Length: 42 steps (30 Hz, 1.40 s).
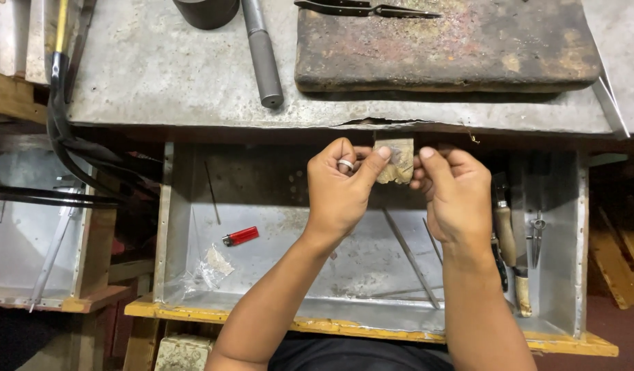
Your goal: The person is using a metal file to smooth and shape a small metal ring held against a wooden bench pin.
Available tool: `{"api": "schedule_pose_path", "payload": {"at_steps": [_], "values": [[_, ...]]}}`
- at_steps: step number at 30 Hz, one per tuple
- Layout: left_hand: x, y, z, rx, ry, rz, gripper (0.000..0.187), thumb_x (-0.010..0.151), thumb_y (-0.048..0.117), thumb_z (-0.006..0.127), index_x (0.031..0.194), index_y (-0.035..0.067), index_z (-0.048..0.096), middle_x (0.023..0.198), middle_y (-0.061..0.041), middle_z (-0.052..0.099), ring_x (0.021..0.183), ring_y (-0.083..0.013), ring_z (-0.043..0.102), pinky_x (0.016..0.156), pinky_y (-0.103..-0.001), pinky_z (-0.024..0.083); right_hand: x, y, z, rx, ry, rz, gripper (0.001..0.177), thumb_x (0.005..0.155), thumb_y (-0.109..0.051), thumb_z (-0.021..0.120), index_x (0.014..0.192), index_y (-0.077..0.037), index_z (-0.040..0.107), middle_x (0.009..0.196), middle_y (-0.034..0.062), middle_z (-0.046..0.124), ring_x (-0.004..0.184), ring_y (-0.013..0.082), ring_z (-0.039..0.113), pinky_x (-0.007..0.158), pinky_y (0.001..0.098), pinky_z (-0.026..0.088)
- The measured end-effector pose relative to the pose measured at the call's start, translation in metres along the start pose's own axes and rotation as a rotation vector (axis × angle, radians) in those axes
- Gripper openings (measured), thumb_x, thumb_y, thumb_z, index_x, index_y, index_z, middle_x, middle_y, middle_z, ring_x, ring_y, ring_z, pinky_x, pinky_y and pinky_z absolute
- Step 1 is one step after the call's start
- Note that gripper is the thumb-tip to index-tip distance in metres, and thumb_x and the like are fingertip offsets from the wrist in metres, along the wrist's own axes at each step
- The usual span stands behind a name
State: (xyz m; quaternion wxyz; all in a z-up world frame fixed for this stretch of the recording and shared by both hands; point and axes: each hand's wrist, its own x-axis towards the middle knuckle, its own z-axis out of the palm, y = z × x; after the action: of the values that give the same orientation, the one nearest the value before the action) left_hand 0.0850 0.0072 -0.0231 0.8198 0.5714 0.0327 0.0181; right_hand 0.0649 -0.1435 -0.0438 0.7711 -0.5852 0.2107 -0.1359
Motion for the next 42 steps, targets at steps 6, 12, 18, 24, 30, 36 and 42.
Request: {"api": "schedule_pose_path", "payload": {"at_steps": [6, 12, 18, 24, 30, 36, 42], "values": [[-0.004, 0.011, 0.002, 0.001, 0.009, -0.007, 0.056, 0.089, 0.011, 0.082, 0.068, 0.020, 0.031, 0.077, -0.010, 0.074, 0.060, 0.0017, 0.053, 0.045, -0.013, 0.036, 0.019, 0.019, -0.007, -0.041, 0.012, -0.007, 0.012, 0.094, -0.004, 0.075, 0.087, 0.003, 0.067, 0.072, 0.0133, 0.065, 0.058, 0.0115, 0.061, 0.049, 0.0233, 0.058], [-0.004, 0.013, 0.001, 0.008, -0.002, -0.007, 0.056, 0.089, 0.011, 0.082, 0.068, 0.021, 0.031, 0.077, -0.009, 0.075, 0.059, 0.0017, 0.052, 0.044, -0.012, 0.033, 0.013, -0.002, 0.001, -0.009, -0.001, 0.026, 0.014, 0.091, 0.000, 0.076, 0.081, 0.003, 0.065, 0.067, 0.0125, 0.058, 0.054, 0.0115, 0.051, 0.042, 0.0238, 0.048], [-0.004, 0.015, 0.000, 0.029, -0.006, -0.012, 0.056, 0.089, 0.012, 0.082, 0.067, 0.020, 0.031, 0.080, -0.010, 0.076, 0.059, 0.0010, 0.053, 0.045, -0.013, 0.034, 0.020, -0.002, -0.008, 0.027, -0.008, 0.046, 0.017, 0.089, 0.000, 0.077, 0.078, 0.002, 0.064, 0.066, 0.0120, 0.056, 0.053, 0.0108, 0.048, 0.040, 0.0234, 0.044], [-0.004, 0.013, 0.000, 0.019, -0.006, -0.023, 0.056, 0.089, 0.012, 0.082, 0.067, 0.020, 0.031, 0.079, -0.010, 0.076, 0.060, 0.0004, 0.054, 0.045, -0.012, 0.034, 0.011, -0.009, 0.003, 0.024, 0.000, 0.047, 0.013, 0.089, 0.001, 0.075, 0.080, 0.003, 0.065, 0.065, 0.0112, 0.055, 0.053, 0.0105, 0.047, 0.041, 0.0226, 0.042], [-0.004, 0.014, -0.001, 0.024, -0.009, -0.027, 0.056, 0.089, 0.012, 0.082, 0.067, 0.020, 0.031, 0.080, -0.010, 0.077, 0.060, -0.0001, 0.053, 0.044, -0.012, 0.035, 0.006, -0.012, 0.006, -0.025, 0.014, -0.007, 0.012, 0.090, 0.001, 0.076, 0.083, 0.005, 0.067, 0.067, 0.0113, 0.056, 0.056, 0.0103, 0.048, 0.043, 0.0234, 0.045], [-0.005, 0.017, 0.001, 0.040, 0.012, -0.011, 0.057, 0.090, 0.010, 0.081, 0.066, 0.020, 0.031, 0.077, -0.010, 0.076, 0.060, 0.0001, 0.048, 0.044, -0.013, 0.034, -0.006, -0.019, 0.015, -0.019, 0.006, -0.085, 0.006, 0.092, 0.002, 0.074, 0.093, 0.007, 0.071, 0.067, 0.0120, 0.057, 0.055, 0.0091, 0.049, 0.042, 0.0230, 0.047], [-0.004, 0.017, 0.002, 0.036, 0.022, -0.024, 0.057, 0.089, 0.011, 0.082, 0.067, 0.020, 0.031, 0.077, -0.009, 0.076, 0.059, 0.0007, 0.048, 0.044, -0.013, 0.034, 0.006, -0.004, 0.010, 0.012, 0.017, -0.066, 0.007, 0.092, 0.003, 0.074, 0.088, 0.007, 0.069, 0.066, 0.0121, 0.058, 0.052, 0.0095, 0.049, 0.041, 0.0233, 0.047]]}}
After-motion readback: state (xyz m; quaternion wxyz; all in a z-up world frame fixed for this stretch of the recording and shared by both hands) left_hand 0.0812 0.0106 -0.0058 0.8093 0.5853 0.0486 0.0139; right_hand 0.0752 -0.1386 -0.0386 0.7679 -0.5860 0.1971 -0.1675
